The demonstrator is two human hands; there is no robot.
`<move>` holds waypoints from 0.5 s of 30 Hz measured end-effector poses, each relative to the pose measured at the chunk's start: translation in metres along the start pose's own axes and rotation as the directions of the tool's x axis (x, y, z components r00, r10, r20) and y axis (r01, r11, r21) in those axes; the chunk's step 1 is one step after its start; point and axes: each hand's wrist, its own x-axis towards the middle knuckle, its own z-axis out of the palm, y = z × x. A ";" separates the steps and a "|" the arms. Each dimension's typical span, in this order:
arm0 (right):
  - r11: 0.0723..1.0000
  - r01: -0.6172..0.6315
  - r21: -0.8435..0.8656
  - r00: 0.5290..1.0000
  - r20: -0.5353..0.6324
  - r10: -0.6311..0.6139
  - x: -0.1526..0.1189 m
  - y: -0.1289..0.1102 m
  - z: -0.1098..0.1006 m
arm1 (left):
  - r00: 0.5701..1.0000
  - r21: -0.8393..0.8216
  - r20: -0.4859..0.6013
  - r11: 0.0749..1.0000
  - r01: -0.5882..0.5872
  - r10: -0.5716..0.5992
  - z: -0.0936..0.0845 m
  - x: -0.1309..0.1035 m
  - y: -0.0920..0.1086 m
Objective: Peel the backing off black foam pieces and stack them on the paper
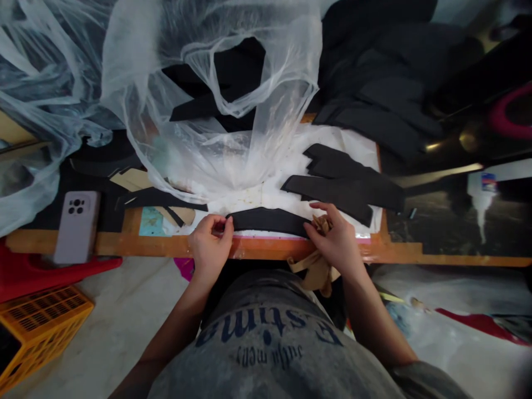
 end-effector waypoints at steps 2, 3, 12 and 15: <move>1.000 0.005 -0.017 1.000 -0.005 -0.005 0.000 0.000 0.000 | 1.000 0.010 0.004 1.000 -0.004 0.004 0.000 0.000 -0.001; 1.000 0.007 -0.028 1.000 -0.007 -0.007 0.000 0.000 0.001 | 1.000 0.015 0.006 1.000 -0.007 0.007 0.000 -0.001 -0.001; 0.943 0.067 -0.325 0.998 0.020 -0.064 0.002 0.003 0.001 | 0.984 0.261 0.056 0.949 -0.176 0.167 -0.005 -0.001 0.006; 0.923 0.060 -0.379 0.997 -0.016 -0.072 -0.004 0.003 -0.005 | 0.986 0.293 0.069 0.942 -0.165 0.151 -0.008 -0.001 0.006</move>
